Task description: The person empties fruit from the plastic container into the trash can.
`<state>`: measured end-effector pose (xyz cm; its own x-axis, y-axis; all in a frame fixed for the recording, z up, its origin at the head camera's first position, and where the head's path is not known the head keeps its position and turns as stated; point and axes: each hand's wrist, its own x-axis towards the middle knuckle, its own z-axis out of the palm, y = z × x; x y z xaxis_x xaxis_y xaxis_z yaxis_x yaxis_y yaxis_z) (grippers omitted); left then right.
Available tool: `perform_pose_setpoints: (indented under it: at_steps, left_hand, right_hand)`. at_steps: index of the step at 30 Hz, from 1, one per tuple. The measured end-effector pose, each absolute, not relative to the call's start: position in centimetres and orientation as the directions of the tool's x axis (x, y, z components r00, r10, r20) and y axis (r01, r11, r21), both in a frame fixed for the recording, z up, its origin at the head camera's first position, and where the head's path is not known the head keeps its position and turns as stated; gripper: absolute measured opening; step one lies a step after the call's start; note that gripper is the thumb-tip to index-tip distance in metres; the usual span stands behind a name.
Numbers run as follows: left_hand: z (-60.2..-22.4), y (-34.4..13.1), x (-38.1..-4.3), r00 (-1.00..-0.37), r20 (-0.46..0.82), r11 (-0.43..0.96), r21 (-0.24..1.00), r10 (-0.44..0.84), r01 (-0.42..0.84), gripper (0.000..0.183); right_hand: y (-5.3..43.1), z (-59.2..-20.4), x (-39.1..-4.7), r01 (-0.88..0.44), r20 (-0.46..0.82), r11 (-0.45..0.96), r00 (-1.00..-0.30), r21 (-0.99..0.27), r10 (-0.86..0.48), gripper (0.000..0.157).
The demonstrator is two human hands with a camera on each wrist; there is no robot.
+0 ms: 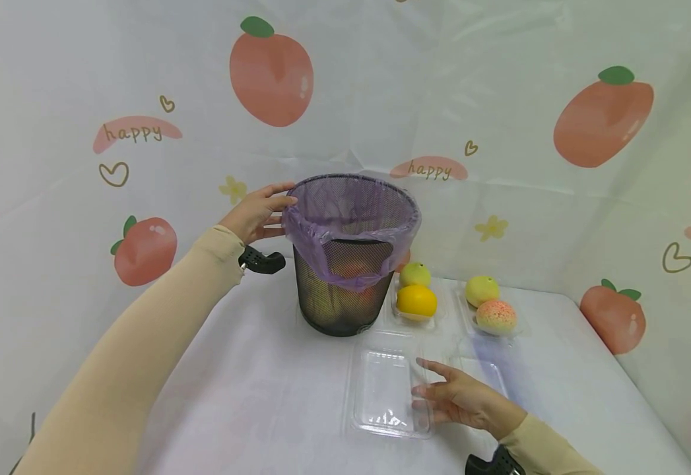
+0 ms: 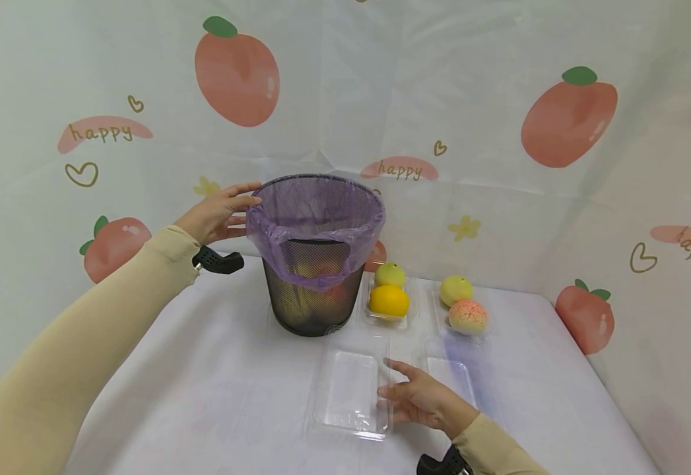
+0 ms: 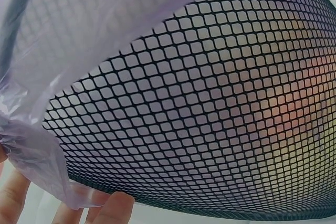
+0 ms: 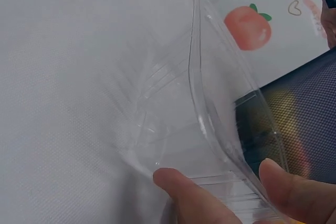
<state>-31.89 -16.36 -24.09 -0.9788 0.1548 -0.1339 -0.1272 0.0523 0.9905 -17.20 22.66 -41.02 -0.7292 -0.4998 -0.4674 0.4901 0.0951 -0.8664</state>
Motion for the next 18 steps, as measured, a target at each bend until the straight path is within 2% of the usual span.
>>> perform_pose_setpoints:
  at_steps: [7, 18]
  left_hand:
    - [-24.14, -16.38, -31.91, -0.979, -0.134, 0.052, 0.990, 0.151, -0.128, 0.056]
    - [-24.13, -16.33, -31.96, -0.980, -0.143, 0.074, 0.988, 0.135, -0.134, 0.055]
  right_hand:
    - [22.37, -41.00, -17.11, 0.501, -0.488, 0.112, -0.728, -0.858, -0.481, 0.078]
    - [23.31, -40.34, -17.13, 0.443, -0.444, 0.122, -0.760, -0.888, -0.475, 0.079]
